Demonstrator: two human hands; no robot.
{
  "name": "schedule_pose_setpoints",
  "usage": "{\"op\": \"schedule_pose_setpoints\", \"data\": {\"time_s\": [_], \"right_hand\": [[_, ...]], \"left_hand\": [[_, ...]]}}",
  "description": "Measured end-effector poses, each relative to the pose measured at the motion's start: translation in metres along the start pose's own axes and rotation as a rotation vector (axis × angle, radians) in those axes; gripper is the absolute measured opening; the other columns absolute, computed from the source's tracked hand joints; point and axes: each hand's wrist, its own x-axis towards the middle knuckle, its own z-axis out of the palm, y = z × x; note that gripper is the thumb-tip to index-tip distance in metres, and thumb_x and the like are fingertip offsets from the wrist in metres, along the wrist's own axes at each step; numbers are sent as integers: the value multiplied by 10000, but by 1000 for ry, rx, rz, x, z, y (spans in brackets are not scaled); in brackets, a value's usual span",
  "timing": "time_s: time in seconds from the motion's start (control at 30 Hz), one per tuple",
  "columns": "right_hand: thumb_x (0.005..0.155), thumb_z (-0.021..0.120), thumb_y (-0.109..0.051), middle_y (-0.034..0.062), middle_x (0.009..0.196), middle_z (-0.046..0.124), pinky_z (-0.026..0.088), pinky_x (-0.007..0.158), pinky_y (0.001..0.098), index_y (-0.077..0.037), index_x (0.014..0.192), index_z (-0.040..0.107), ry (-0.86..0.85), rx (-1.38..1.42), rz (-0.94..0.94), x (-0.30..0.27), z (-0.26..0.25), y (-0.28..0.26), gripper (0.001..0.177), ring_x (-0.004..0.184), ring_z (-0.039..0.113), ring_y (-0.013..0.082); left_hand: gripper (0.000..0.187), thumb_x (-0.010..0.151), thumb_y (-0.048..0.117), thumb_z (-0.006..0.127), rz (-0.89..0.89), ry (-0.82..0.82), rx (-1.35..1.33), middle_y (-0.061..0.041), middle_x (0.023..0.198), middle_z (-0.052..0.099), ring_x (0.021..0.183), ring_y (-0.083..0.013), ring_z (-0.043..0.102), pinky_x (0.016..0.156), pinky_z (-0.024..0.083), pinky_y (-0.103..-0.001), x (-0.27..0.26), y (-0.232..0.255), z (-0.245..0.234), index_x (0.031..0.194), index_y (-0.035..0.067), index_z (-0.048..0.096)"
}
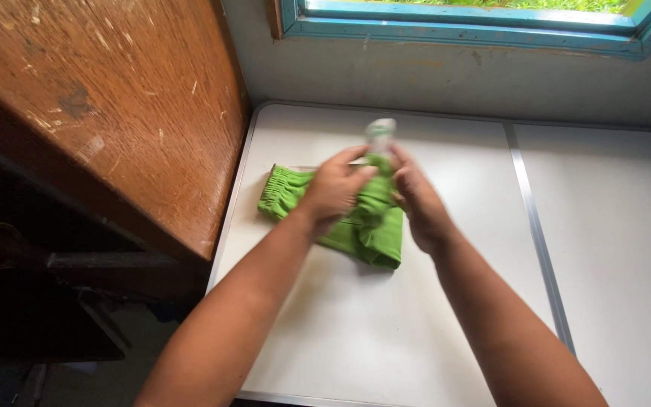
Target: The person picks up a green pair of shorts from a red chair, turns them inside out, and folds them neatly on a white surface. The folded shorts are then placed on the surface.
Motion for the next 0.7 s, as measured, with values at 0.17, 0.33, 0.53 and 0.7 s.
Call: {"op": "schedule_pose_setpoints", "data": {"time_s": [0.17, 0.33, 0.53, 0.7], "right_hand": [[987, 622, -203, 155, 1185, 649, 586, 834, 497, -137, 1373, 524, 234, 349, 6, -11, -79, 3, 404, 964, 698, 279], [931, 677, -52, 112, 799, 686, 624, 734, 434, -65, 1011, 673, 505, 407, 190, -39, -170, 14, 81, 678, 722, 233], [1003, 675, -511, -13, 821, 636, 563, 687, 323, -128, 1073, 719, 611, 176, 468, -68, -232, 36, 392, 772, 667, 162], [822, 856, -502, 335, 1231, 641, 452, 1074, 566, 83, 1316, 637, 604, -1119, -129, -72, -211, 71, 797, 1217, 599, 505]], "left_hand": [[568, 1024, 53, 565, 116, -291, -230, -139, 1445, 560, 1357, -237, 495, 1134, 431, -502, 31, -43, 76, 1574, 82, 429], [391, 1031, 132, 525, 118, -237, 104, -74, 1276, 728, 1147, -237, 716, 915, 607, -376, 23, -60, 85, 1394, 212, 647], [459, 1047, 420, 440, 175, -230, 1039, -61, 1431, 621, 1385, -261, 542, 1159, 426, -464, 24, -128, 78, 1444, 221, 561], [657, 1029, 544, 409, -42, -421, 1452, -143, 1679, 292, 1575, -364, 182, 1221, 72, -685, 13, -98, 104, 1599, 221, 347]]}}
